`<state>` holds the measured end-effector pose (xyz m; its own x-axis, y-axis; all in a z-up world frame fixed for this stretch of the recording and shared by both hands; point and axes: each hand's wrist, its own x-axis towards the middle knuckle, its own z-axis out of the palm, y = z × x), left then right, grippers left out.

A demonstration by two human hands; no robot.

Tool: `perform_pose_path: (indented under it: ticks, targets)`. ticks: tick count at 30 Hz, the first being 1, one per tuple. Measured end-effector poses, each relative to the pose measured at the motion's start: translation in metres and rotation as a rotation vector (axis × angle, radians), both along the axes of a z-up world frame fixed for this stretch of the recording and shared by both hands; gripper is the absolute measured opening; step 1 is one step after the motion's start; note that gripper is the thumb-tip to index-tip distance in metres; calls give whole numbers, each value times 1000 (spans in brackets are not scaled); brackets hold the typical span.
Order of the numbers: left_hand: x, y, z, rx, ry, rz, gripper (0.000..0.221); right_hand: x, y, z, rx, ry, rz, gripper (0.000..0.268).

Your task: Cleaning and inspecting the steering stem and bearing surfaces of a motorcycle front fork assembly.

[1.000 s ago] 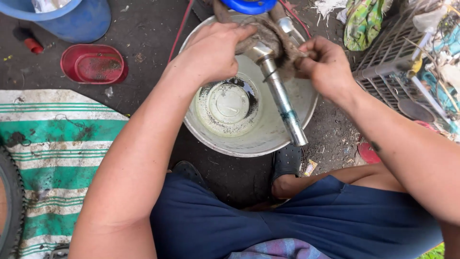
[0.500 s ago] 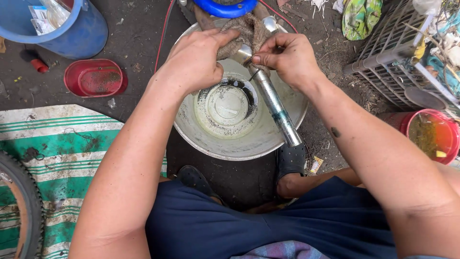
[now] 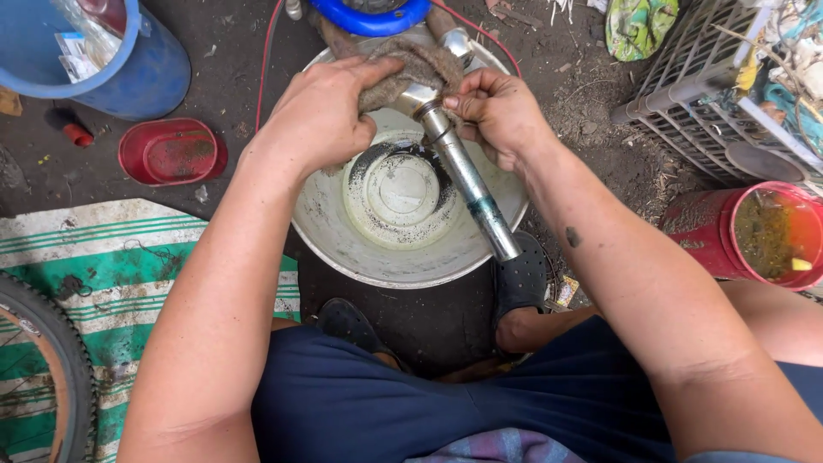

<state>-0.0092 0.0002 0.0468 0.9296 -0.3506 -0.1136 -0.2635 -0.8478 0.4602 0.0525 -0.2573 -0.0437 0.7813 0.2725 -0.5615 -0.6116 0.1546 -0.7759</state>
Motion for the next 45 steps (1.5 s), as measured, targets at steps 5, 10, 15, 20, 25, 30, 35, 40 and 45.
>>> perform_pose_path:
  ticks: [5, 10, 15, 20, 25, 30, 35, 40, 45]
  targets:
    - [-1, -4, -2, 44, -24, -4, 87, -11, 8, 2, -47, 26, -38, 21]
    - [-3, -10, 6, 112, 20, 39, 90, -9, -6, -5, 123, -28, -64, 22]
    - [-2, -7, 6, 124, 56, 31, 88, -6, -6, -4, -116, -475, 194, 17]
    - [-2, -6, 11, 104, 78, 34, 86, -3, 0, 0, -484, -655, 278, 24]
    - [-2, -6, 11, 84, 68, 23, 89, 6, -6, 17, -497, -430, 104, 28]
    - [-4, -7, 13, 112, 96, 39, 93, 25, -19, 1, -38, -802, -124, 25]
    - [-4, -8, 14, 106, 86, 29, 92, 1, -14, 7, -80, -738, 249, 21]
    - [-4, -4, 6, 75, 50, 21, 92, 2, -4, 5, -300, -935, 390, 23]
    - [-3, -3, 4, 71, 52, 0, 91, 5, -7, 1, -380, -1357, 416, 31]
